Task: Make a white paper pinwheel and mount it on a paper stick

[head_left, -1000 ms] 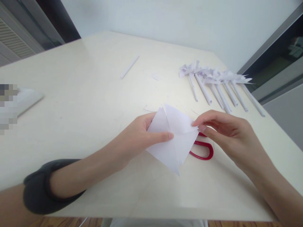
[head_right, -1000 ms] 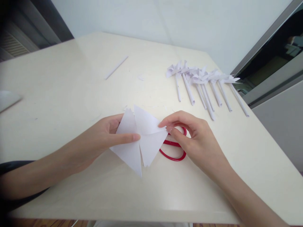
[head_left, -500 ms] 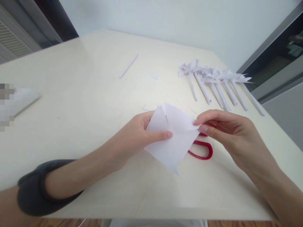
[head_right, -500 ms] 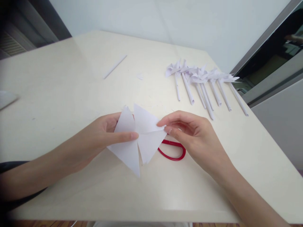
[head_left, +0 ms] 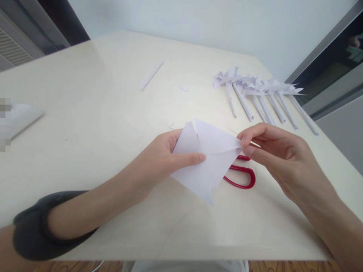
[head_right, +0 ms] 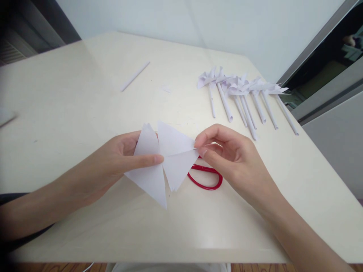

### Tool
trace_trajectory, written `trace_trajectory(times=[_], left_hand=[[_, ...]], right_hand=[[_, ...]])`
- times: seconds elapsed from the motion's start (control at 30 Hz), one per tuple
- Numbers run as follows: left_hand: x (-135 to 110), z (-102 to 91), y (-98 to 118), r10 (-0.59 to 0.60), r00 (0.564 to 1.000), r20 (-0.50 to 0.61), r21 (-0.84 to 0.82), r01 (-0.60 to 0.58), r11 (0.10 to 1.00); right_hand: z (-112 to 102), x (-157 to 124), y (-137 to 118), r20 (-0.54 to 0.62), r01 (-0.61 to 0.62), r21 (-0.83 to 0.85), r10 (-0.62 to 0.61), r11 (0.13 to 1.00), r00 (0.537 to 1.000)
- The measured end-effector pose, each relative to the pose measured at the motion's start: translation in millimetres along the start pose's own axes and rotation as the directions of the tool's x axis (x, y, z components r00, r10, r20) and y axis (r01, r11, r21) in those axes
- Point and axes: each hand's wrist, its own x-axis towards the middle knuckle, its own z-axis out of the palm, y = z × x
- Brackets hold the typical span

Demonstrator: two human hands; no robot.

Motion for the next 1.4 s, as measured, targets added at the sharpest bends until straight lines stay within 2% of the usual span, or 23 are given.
trace_trajectory(times=[0.13,0.27,0.33,0.47,0.63,0.7,0.8,0.87,0.97,1.2,1.27,1.4], left_hand=[[1.0,-2.6,-3.2,0.04,0.999,-0.021,0.034,-0.039,0.999],[1.1,-4.0,-1.8,0.01,1.0,-0.016,0.047,-0.009,0.999],[1.4,-3.8,-2.9,0.026,0.999,-0.021,0.042,-0.025,0.999],[2.6,-2.0,-4.9,0.026,0.998,-0.05,0.075,-0.022,0.997],[1.8,0.1,2.9,-0.066,0.996,-0.063,0.135,0.074,0.988],[1.0,0.6,6.5,-0.104,0.993,-0.061,0.145,0.112,0.983],[0.8,1.2,9.1,-0.124,0.99,-0.065,0.156,0.133,0.979],[1.1,1.7,9.0,-0.132,0.989,-0.06,0.163,0.14,0.977],[1.3,2.9,6.9,-0.132,0.989,-0.062,0.174,0.141,0.975],[-0.2,2.6,0.9,-0.051,0.995,-0.088,0.203,0.068,0.977],[0.0,2.6,1.8,-0.054,0.995,-0.082,0.207,0.07,0.976],[0.0,6.1,3.8,-0.065,0.996,-0.067,0.136,0.074,0.988]], right_hand=[[3.5,0.0,-3.5,-0.051,0.017,-0.087,-0.021,0.996,0.998],[10.5,-2.4,-0.5,-0.163,0.109,-0.319,-0.168,0.942,0.972],[13.7,-3.8,3.5,-0.205,0.203,-0.414,-0.308,0.887,0.929],[18.3,-5.9,11.6,-0.218,0.353,-0.564,-0.547,0.747,0.808],[25.5,-10.6,11.2,-0.185,0.467,-0.591,-0.674,0.658,0.715],[27.9,-13.7,7.4,-0.147,0.507,-0.561,-0.682,0.654,0.717],[29.2,-18.0,0.6,-0.054,0.536,-0.537,-0.66,0.652,0.749],[29.1,-19.4,-3.4,0.016,0.543,-0.587,-0.662,0.6,0.749],[30.0,-19.4,-7.7,0.064,0.549,-0.661,-0.69,0.512,0.721],[35.5,-18.8,-11.8,0.123,0.596,-0.682,-0.738,0.423,0.664],[36.1,-18.8,-9.4,0.155,0.59,-0.695,-0.716,0.41,0.68],[37.6,-17.6,0.3,0.173,0.527,-0.733,-0.631,0.431,0.756]])
